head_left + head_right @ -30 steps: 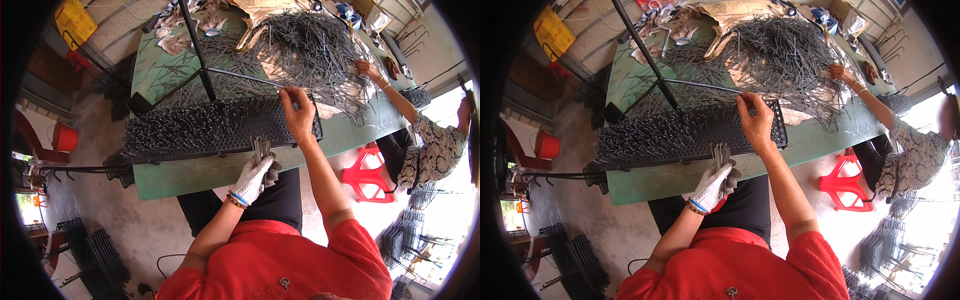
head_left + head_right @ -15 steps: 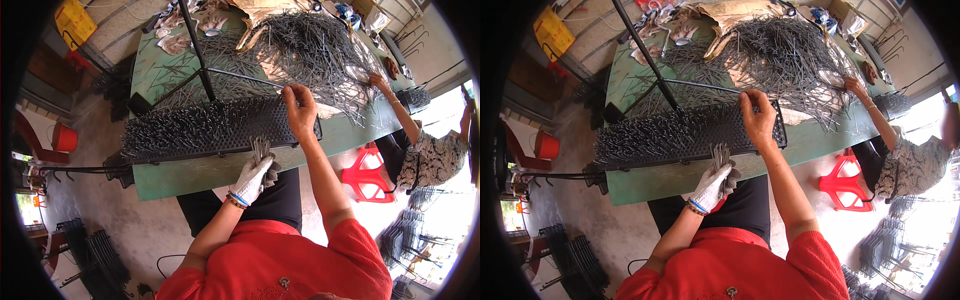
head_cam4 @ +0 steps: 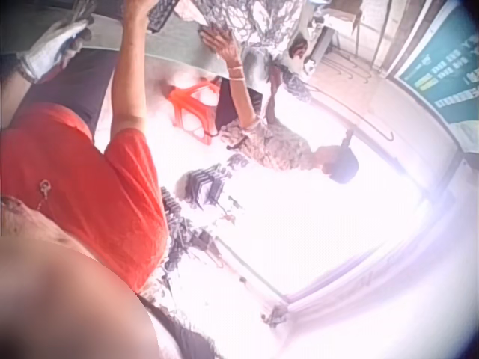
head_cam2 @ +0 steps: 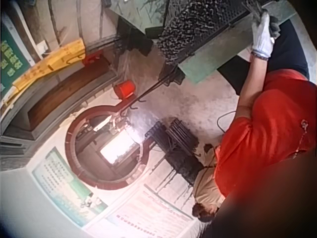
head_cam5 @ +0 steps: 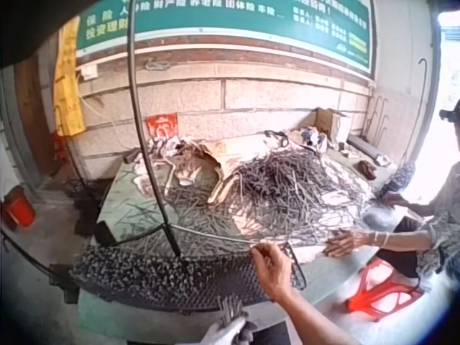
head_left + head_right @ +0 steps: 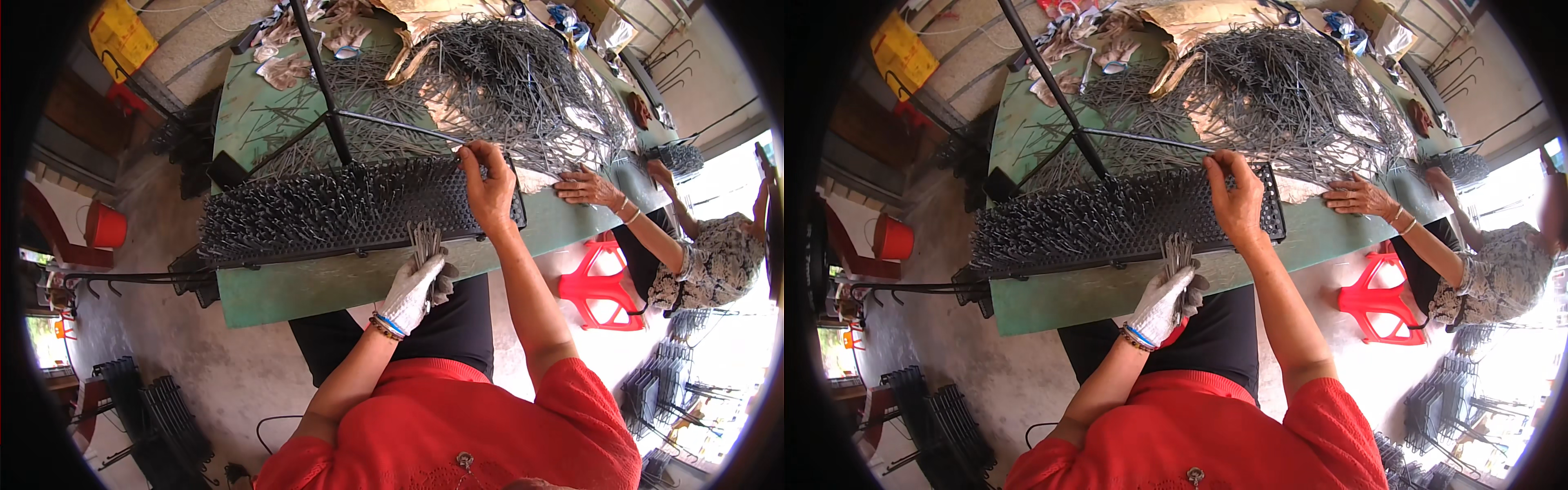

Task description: Inserting and organizing metal wires into a perforated mesh frame.

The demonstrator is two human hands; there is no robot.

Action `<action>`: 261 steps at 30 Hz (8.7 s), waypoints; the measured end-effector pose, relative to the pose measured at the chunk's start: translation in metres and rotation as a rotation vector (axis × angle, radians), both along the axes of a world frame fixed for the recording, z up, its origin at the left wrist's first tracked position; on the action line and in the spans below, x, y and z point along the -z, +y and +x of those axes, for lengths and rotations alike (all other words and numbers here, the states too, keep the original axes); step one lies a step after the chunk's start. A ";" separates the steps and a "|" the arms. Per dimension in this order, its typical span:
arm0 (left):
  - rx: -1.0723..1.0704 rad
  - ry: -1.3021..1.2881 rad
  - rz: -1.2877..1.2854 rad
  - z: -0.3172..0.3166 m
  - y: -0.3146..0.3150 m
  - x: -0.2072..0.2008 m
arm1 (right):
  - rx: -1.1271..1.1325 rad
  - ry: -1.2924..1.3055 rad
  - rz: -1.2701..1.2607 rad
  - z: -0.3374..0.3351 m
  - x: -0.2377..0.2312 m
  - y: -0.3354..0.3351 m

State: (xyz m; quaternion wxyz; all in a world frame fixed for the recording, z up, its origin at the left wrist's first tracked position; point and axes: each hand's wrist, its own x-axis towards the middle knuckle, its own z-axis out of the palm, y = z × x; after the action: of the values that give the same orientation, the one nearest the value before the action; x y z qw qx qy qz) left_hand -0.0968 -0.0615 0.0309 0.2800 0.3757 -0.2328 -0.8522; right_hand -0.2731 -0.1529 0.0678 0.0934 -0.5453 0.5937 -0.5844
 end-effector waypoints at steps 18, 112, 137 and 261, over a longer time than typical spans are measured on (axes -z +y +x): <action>-0.017 -0.015 0.011 0.000 0.000 -0.002 | -0.121 0.289 -0.134 0.001 -0.002 0.000; 0.044 0.081 -0.107 -0.014 0.001 -0.003 | -0.367 -0.453 0.564 -0.040 -0.018 0.040; 0.231 0.015 -0.050 -0.021 -0.019 -0.004 | -0.311 0.158 0.118 -0.032 -0.040 -0.018; 0.074 0.076 0.001 -0.025 -0.006 -0.002 | -0.001 0.093 0.026 -0.022 -0.005 -0.003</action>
State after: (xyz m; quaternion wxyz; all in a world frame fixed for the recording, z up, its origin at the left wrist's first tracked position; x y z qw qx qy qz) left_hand -0.1218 -0.0680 0.0331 0.2568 0.3344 -0.2353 -0.8757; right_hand -0.2947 -0.1555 0.0727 0.0731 -0.5710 0.6046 -0.5506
